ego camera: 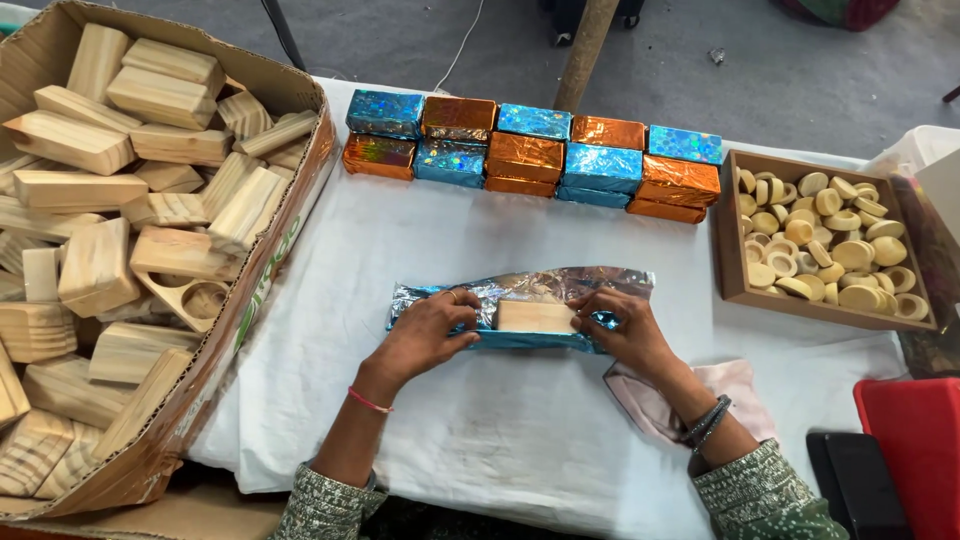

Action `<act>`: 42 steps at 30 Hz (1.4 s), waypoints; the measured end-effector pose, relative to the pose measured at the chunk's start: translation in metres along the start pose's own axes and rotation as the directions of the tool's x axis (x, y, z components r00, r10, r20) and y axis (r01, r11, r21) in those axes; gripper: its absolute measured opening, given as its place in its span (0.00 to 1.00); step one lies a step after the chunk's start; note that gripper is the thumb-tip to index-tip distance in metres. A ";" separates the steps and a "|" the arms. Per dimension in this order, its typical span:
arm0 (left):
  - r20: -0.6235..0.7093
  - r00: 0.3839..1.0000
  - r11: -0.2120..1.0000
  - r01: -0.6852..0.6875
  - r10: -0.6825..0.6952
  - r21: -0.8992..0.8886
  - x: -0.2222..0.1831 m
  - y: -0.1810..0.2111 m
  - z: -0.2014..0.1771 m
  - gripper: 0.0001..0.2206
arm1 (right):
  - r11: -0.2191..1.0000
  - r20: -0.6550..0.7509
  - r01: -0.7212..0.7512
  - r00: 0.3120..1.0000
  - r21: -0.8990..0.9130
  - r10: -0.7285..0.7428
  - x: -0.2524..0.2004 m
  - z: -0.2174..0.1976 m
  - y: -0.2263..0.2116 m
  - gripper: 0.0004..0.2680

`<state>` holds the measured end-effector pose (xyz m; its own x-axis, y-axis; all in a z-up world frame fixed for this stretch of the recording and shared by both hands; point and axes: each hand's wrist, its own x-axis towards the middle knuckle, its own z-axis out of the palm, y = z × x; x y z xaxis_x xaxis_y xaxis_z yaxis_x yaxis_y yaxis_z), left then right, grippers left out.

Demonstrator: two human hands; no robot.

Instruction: Wrapping small wooden blocks in colored foil paper and organizing them in rows on a table.

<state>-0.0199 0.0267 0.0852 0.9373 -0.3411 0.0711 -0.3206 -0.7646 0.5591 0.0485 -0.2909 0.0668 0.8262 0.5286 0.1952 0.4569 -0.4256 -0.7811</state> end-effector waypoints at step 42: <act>-0.134 0.964 0.972 -0.218 0.228 0.089 0.030 0.013 0.052 0.24 | 0.951 -0.049 0.215 0.972 -0.221 -0.231 -0.010 0.013 -0.009 0.06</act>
<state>-0.0030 -0.0217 0.0517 0.8490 -0.4301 0.3068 -0.5277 -0.7174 0.4547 0.0320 -0.2829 0.0641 0.7130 0.5764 0.3992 0.6854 -0.4530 -0.5702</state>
